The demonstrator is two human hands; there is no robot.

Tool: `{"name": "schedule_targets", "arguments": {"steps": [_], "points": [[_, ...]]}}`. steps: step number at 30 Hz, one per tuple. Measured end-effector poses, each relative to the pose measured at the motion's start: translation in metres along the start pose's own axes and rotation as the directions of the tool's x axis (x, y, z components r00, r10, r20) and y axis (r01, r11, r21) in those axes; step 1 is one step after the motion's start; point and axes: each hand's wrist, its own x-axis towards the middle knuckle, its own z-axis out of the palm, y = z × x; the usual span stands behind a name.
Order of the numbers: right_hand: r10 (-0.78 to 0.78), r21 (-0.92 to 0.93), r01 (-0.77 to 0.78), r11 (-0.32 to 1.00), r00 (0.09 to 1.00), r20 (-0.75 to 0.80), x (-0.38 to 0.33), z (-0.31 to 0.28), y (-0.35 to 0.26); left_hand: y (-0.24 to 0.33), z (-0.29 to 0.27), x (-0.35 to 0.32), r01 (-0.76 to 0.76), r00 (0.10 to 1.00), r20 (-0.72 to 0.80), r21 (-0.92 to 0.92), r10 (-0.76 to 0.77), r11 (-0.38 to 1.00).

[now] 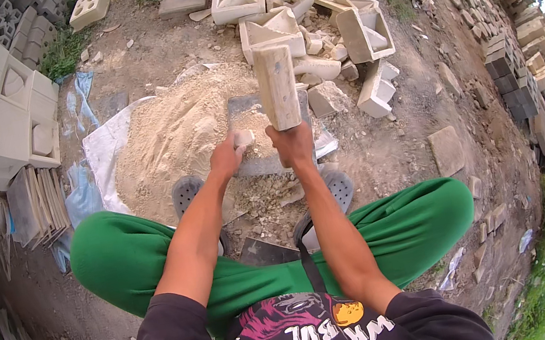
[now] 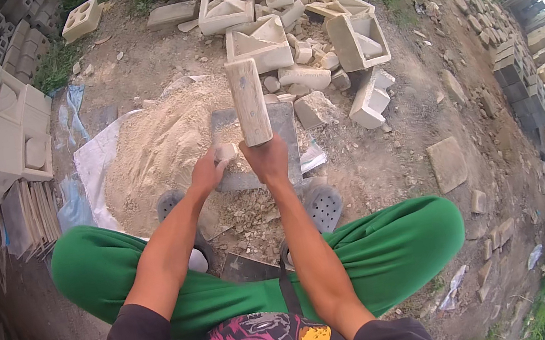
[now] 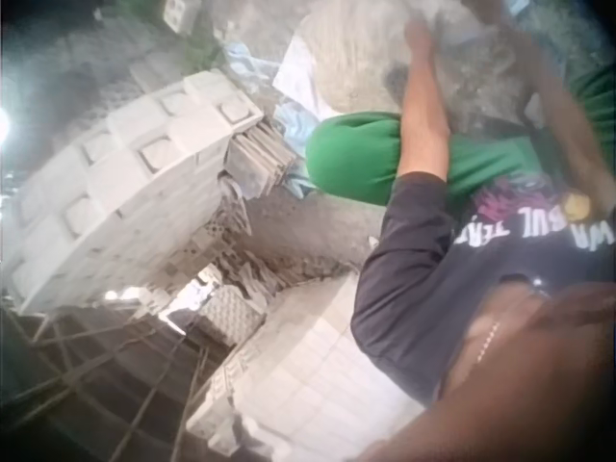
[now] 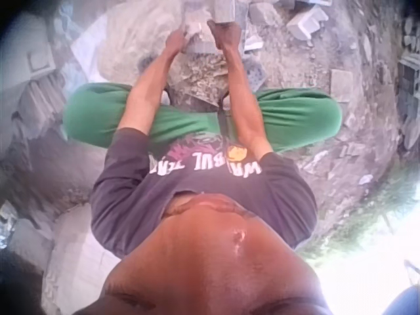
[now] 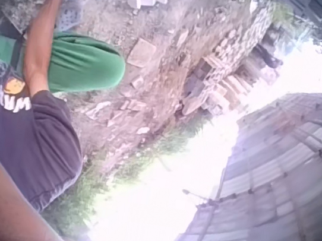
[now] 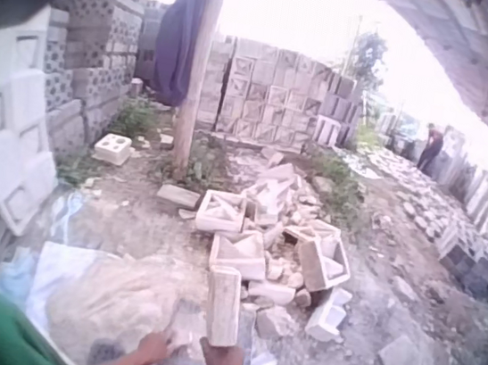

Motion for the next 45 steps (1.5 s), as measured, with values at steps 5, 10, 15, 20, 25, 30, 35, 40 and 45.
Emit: {"name": "schedule_targets", "arguments": {"steps": [5, 10, 15, 20, 25, 30, 35, 40, 45], "points": [[-0.322, 0.261, 0.338, 0.904, 0.941, -0.103, -0.004, 0.01, 0.01, 0.01, 0.003, 0.006, -0.002, 1.0, 0.024, -0.034, 0.003, 0.999], [0.314, -0.31, -0.256, 0.915, 0.938, 0.15, -0.028, 0.039, 0.091, 0.001, 0.005, 0.004, -0.035, 0.999, -0.003, -0.022, 0.035, 0.999], [0.105, -0.037, -0.103, 0.994, 0.992, 0.073, -0.009, 0.02, 0.045, -0.001, 0.005, 0.002, -0.053, 0.998, -0.025, -0.054, 0.052, 0.997], [-0.43, 0.013, 0.434, 0.901, 0.895, -0.115, 0.006, -0.002, -0.026, 0.001, -0.001, -0.001, -0.028, 0.999, -0.023, -0.019, 0.028, 0.999], [-0.361, 0.006, 0.368, 0.93, 0.914, -0.186, -0.02, 0.049, 0.088, 0.015, 0.001, 0.005, -0.019, 0.999, 0.041, -0.046, 0.021, 0.999], [0.28, 0.188, -0.281, 0.941, 0.959, 0.034, -0.023, 0.033, 0.085, -0.001, 0.001, 0.008, -0.078, 0.996, -0.047, -0.026, 0.077, 0.997], [-0.124, 0.174, 0.141, 0.975, 0.987, -0.102, 0.01, -0.018, -0.015, 0.002, 0.003, 0.0, -0.043, 0.999, -0.027, -0.025, 0.042, 0.999], [-0.398, 0.119, 0.419, 0.9, 0.902, -0.166, 0.006, 0.018, 0.031, 0.006, -0.002, 0.003, -0.05, 0.999, -0.015, -0.046, 0.049, 0.998], [0.234, -0.023, -0.233, 0.972, 0.963, 0.134, -0.022, 0.047, 0.138, 0.016, 0.003, 0.008, -0.077, 0.997, 0.004, -0.011, 0.078, 0.997]]}}
